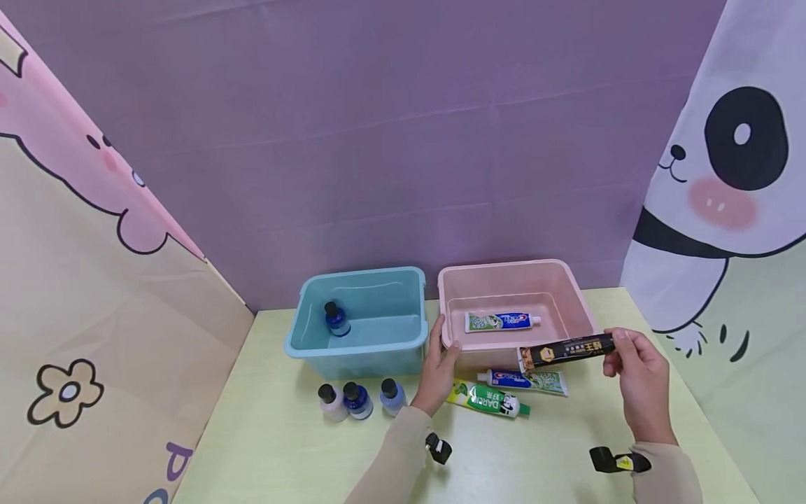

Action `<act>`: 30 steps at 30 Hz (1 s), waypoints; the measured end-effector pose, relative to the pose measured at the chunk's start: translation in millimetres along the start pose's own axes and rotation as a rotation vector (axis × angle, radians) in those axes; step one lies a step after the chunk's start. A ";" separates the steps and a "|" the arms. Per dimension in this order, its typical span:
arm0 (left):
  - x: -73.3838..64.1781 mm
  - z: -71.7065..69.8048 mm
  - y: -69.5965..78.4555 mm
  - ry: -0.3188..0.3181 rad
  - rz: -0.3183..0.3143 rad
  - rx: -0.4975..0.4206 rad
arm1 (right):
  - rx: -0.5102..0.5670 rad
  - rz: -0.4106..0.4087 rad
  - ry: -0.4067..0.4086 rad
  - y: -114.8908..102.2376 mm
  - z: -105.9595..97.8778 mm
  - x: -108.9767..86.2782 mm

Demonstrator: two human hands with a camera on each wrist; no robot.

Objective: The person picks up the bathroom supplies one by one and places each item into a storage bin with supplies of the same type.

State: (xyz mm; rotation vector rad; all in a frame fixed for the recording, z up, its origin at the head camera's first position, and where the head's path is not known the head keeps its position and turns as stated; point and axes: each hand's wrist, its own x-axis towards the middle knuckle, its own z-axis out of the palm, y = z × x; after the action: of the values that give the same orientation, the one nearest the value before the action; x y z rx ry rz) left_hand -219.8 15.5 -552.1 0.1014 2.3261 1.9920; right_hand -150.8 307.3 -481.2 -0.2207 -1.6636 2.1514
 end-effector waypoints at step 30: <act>-1.2 1.5 -1.1 -0.006 0.008 -0.034 | 0.079 0.012 0.036 -8.8 31.0 18.3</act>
State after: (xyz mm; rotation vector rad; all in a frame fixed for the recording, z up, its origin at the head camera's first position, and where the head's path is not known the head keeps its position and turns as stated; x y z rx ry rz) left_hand -218.4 16.6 -553.4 0.1153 2.2902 2.0315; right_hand -176.7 289.0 -462.1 -0.2449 -1.5586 2.2034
